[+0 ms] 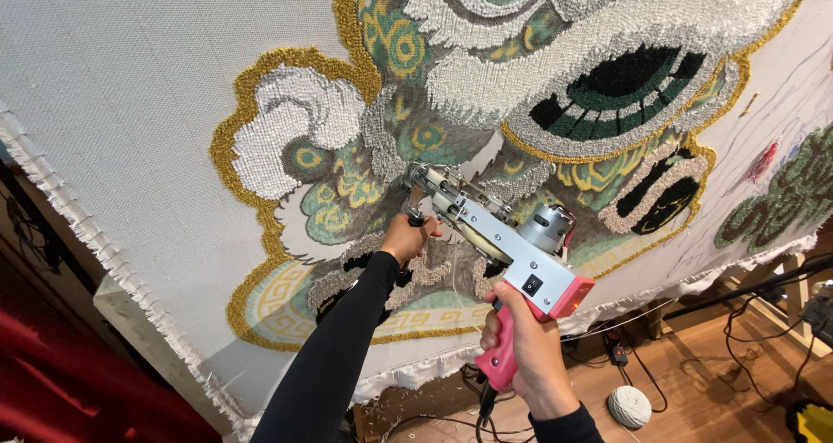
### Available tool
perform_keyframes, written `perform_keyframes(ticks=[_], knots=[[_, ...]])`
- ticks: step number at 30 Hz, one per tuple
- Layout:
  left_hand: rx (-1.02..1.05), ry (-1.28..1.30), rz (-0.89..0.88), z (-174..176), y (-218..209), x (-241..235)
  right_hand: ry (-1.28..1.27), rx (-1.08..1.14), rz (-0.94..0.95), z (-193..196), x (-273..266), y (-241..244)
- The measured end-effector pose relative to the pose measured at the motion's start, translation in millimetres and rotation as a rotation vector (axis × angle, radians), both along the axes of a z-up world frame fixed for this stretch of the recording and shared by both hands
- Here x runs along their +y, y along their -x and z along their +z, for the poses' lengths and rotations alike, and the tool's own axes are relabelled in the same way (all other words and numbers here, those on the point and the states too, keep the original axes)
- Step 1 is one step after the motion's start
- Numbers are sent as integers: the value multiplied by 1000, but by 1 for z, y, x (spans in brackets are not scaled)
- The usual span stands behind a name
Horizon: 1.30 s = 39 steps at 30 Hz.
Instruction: The person uses a pink electric tufting gun to apply yarn to a large canvas stretched on a frame. They guide the tool along a pre-drawn design, filling in a section with white yarn. The person pauses briefly to adjust the yarn feed and then continues the tufting process.
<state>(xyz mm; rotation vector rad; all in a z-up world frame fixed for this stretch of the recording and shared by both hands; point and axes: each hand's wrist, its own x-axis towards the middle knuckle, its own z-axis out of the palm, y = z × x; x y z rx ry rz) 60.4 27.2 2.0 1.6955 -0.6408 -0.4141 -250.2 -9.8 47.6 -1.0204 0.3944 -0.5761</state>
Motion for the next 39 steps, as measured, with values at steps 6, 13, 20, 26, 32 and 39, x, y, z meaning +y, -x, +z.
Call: perform_keyframes(ticks=[6,13,20,26,32,39], knots=[[51,77,2,-11,1,-10,5,-9,28,0,-6,6],[162,194,-123,-17,22,-33,51,33,81,6,-45,32],[85,226,-203,-17,72,-41,31,14,184,1,-102,75],[17,156,-185,-6,101,-44,-27,3,151,-18,-111,101],[29,207,-235,-3,108,-39,-56,2,109,-27,-108,105],[-232,251,-21,4,105,4,-63,-13,66,-42,-101,99]])
